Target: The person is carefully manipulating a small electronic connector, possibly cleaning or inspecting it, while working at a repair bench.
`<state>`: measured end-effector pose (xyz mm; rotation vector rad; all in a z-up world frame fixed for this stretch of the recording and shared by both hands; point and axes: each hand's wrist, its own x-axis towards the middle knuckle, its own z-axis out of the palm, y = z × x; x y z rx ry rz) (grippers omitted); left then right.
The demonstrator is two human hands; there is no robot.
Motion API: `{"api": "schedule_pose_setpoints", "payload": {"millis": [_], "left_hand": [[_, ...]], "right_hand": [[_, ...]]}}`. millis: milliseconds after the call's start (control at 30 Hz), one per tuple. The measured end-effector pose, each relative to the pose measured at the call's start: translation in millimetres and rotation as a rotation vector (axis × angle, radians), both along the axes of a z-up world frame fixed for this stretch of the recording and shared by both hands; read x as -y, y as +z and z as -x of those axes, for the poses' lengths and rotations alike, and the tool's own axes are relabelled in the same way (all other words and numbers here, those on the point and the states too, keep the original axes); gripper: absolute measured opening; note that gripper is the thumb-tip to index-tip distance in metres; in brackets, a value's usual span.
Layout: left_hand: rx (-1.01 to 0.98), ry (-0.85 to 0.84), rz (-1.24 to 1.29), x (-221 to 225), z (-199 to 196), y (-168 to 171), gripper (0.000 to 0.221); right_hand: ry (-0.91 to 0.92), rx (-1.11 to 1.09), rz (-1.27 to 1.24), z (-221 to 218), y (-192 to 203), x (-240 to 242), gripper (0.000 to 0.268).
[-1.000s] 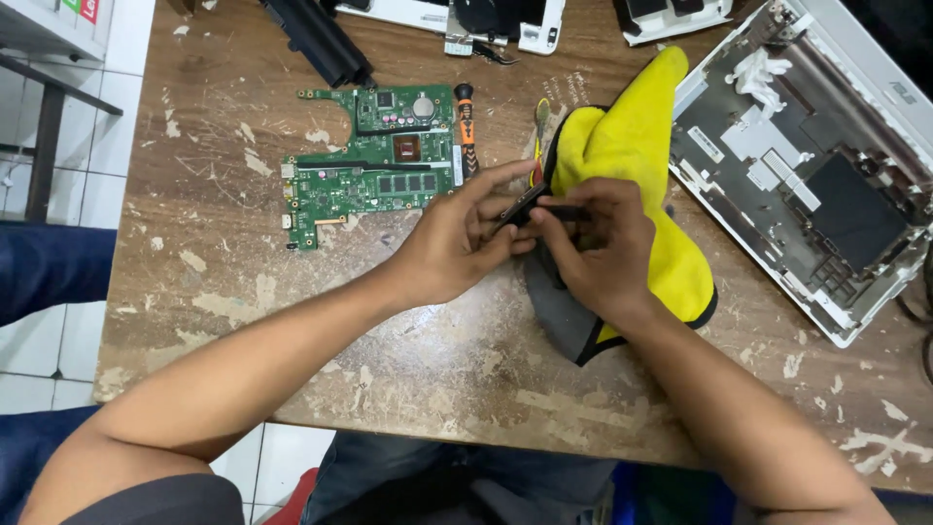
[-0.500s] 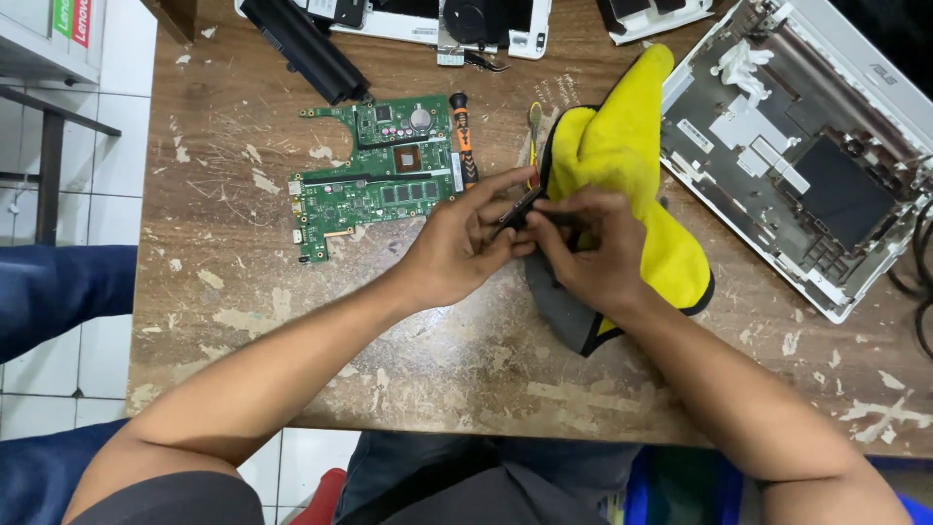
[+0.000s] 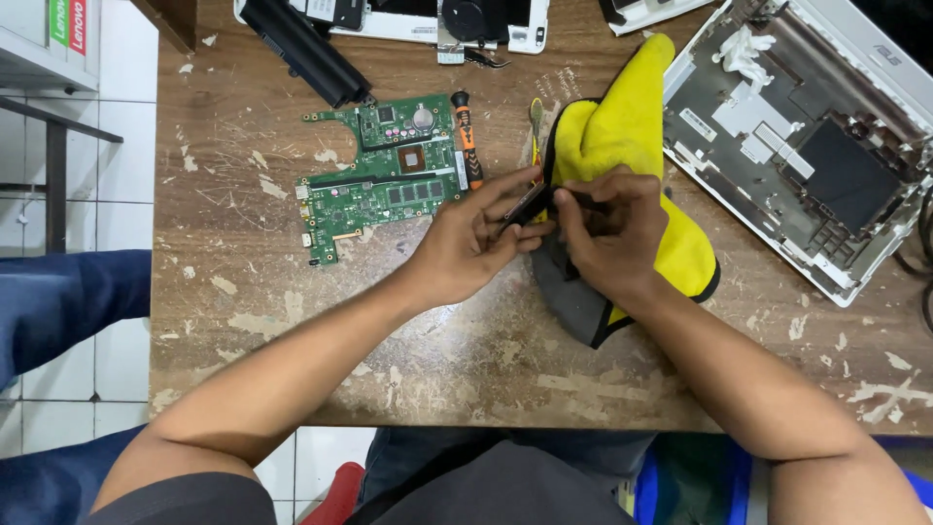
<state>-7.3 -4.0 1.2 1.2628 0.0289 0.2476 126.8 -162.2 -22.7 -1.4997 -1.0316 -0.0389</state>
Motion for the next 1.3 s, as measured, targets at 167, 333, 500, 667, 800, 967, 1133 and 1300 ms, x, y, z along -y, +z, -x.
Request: {"api": "schedule_pose_setpoints", "payload": {"millis": [167,333,500,667,800,967,1133,1300], "left_hand": [[-0.012,0.004,-0.013,-2.3,1.4,0.9,0.058],[-0.023,0.006,-0.038,-5.2,1.9,1.0,0.059],[0.008,0.007,0.001,-0.1,-0.2,-1.5,0.059],[-0.007,-0.01,-0.044,-4.4,1.4,-1.9,0.058],[-0.029,-0.015,0.008,-5.5,0.3,-1.3,0.052],[-0.021,-0.019,0.023,-6.6,-4.5,1.2,0.042],[-0.012,-0.017,-0.036,-5.5,-3.1,-1.7,0.04],[0.056,0.012,-0.105,-8.0,-3.4,0.8,0.04]], "right_hand": [[0.026,0.064,0.052,6.6,5.5,-2.2,0.04],[0.063,0.099,0.036,8.4,4.1,-2.3,0.043],[0.046,0.106,-0.017,5.0,-3.6,0.5,0.038],[0.014,0.21,0.042,1.4,-4.8,1.4,0.037],[0.052,0.217,0.103,5.1,0.0,3.6,0.039],[0.057,0.219,0.074,5.9,-0.2,1.3,0.039],[0.07,0.215,0.12,7.6,-0.5,0.6,0.04],[0.082,0.214,0.044,6.1,-0.7,-3.9,0.039]]}}
